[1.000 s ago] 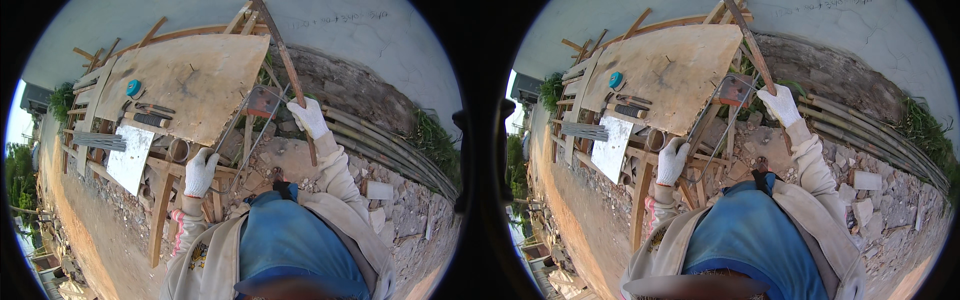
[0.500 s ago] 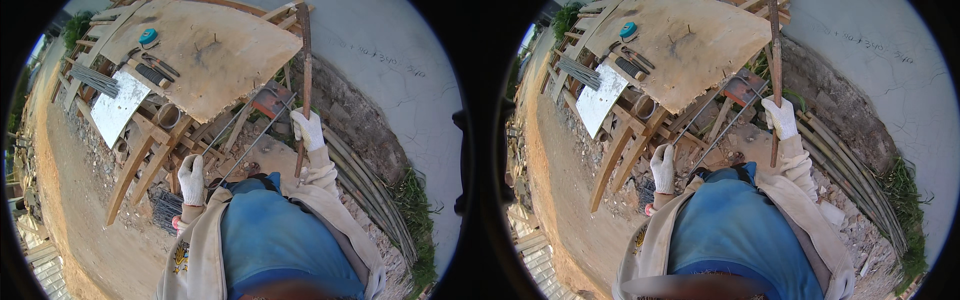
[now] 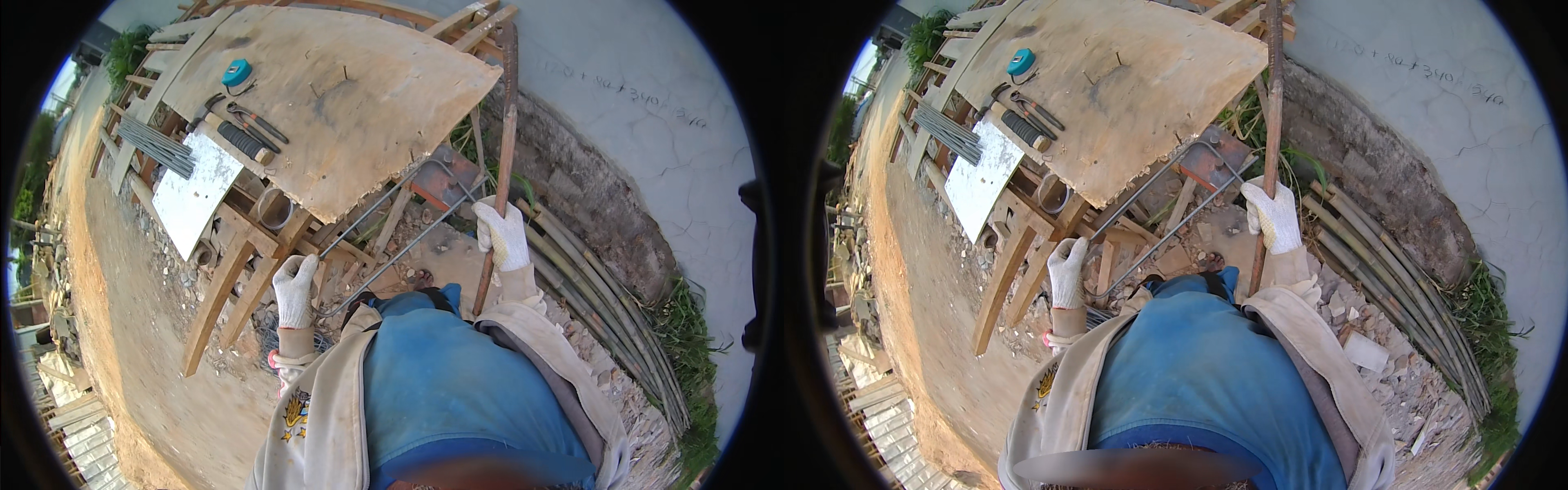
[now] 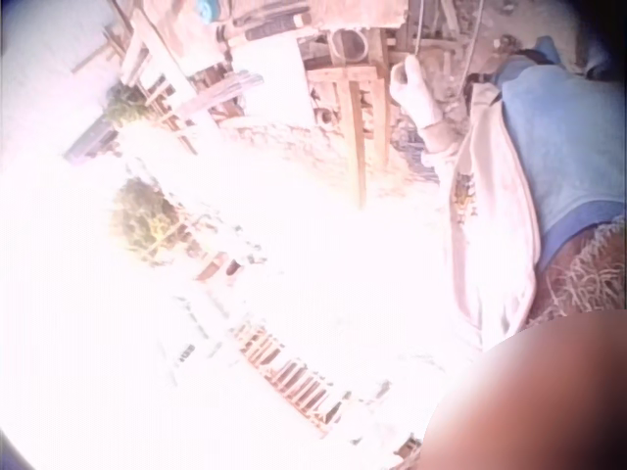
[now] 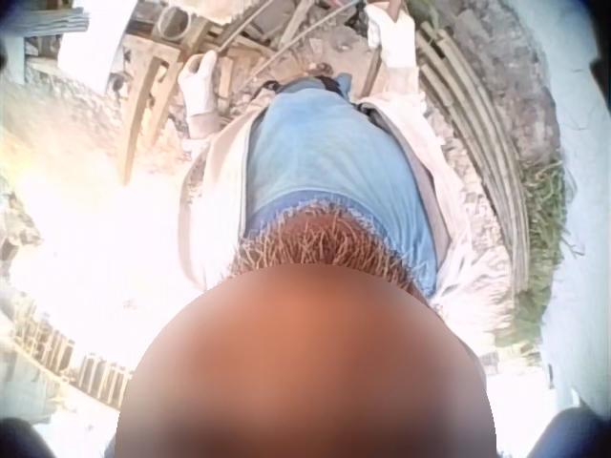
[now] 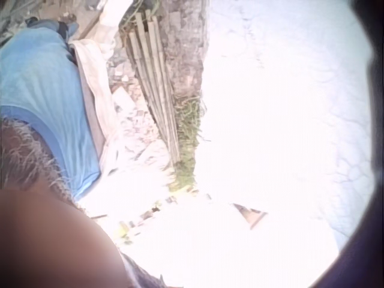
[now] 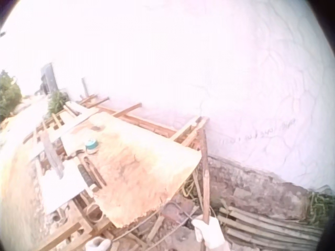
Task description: The person bends metal rods into U-shapes using a manual bender and a wooden workbench. They repeatedly position each rod, apply force to bend it, and place the finished pieces aside.
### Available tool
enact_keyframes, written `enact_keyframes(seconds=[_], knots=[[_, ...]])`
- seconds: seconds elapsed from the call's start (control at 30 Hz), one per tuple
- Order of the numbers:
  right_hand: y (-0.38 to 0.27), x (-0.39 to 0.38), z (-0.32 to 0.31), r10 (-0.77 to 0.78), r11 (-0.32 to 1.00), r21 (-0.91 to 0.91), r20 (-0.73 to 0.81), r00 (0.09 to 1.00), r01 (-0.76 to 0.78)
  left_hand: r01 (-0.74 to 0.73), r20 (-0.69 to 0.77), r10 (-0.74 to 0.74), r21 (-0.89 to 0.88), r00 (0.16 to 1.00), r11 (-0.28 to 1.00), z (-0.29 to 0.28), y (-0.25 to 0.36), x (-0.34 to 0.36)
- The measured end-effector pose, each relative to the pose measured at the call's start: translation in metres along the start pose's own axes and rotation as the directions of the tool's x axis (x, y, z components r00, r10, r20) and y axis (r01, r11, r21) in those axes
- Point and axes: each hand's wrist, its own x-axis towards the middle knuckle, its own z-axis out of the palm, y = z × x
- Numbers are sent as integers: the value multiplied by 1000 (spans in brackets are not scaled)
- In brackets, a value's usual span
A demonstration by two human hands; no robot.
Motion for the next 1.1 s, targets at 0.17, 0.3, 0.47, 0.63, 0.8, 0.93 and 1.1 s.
enact_keyframes(seconds=[0.17, 0.3, 0.47, 0.63, 0.8, 0.93, 1.1], knots=[[-4, -1, 2, 40, 999, 13, -20, 999, -39, -90, 17, 89, 116, 996, 989, -9, 10, 24], [-6, -1, 2, 32, 999, -16, -12, 999, -33, -19, 49, 15, 82, 999, 996, -11, 8, 29], [-11, 0, -1, 62, 996, -67, 1, 998, -61, -103, 178, 70, 183, 981, 978, -9, -4, 10], [-30, 7, -4, -30, 983, -177, 60, 998, 40, 78, 308, -81, 22, 948, 997, -7, -4, -15], [-53, 20, -5, -207, 902, -362, 112, 972, 234, -146, 277, 129, 42, 952, 988, -10, 33, -27], [-64, 31, -5, -368, 789, -479, 134, 920, 385, -584, 425, 454, 252, 783, 772, -17, 91, -20], [-66, 33, -7, -438, 804, -355, 190, 879, 477, -851, 655, 543, 406, 525, 334, -15, 154, 1]])
